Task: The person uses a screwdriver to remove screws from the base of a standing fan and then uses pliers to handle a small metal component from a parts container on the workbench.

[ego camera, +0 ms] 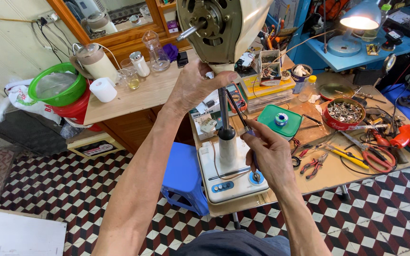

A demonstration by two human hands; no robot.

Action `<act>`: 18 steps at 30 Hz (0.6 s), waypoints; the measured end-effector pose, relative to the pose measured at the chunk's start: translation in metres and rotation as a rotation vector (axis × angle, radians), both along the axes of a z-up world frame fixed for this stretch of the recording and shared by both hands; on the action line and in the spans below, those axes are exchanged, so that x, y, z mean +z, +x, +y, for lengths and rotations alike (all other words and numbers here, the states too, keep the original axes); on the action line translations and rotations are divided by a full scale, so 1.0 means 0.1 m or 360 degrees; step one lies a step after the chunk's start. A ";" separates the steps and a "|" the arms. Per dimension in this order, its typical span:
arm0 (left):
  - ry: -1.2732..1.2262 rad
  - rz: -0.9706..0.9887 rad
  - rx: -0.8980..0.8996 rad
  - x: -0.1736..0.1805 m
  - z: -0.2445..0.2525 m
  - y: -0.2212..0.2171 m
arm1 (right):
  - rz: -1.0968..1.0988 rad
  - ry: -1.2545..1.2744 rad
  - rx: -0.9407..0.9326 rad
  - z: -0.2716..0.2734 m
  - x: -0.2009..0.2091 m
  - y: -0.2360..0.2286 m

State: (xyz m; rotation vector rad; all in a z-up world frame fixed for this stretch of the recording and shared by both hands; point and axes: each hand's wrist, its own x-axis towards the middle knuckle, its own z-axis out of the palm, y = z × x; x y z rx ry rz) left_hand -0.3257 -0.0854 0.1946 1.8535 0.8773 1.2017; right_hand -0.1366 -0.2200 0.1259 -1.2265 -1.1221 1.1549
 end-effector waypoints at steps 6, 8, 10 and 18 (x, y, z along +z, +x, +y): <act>0.0074 0.0068 0.0031 0.00 -0.01 0.02 | -0.0162 -0.0068 -0.0025 0.00 0.02 0.00; 0.0098 0.0057 0.0045 0.01 -0.01 0.02 | -0.0143 -0.0054 -0.0020 -0.01 0.06 -0.01; 0.0062 0.0050 0.0016 0.01 -0.01 0.02 | -0.0149 -0.0057 -0.0026 -0.02 0.08 -0.01; 0.0058 0.0095 0.0068 0.01 0.00 0.03 | -0.0226 -0.0075 -0.0024 -0.04 0.11 -0.05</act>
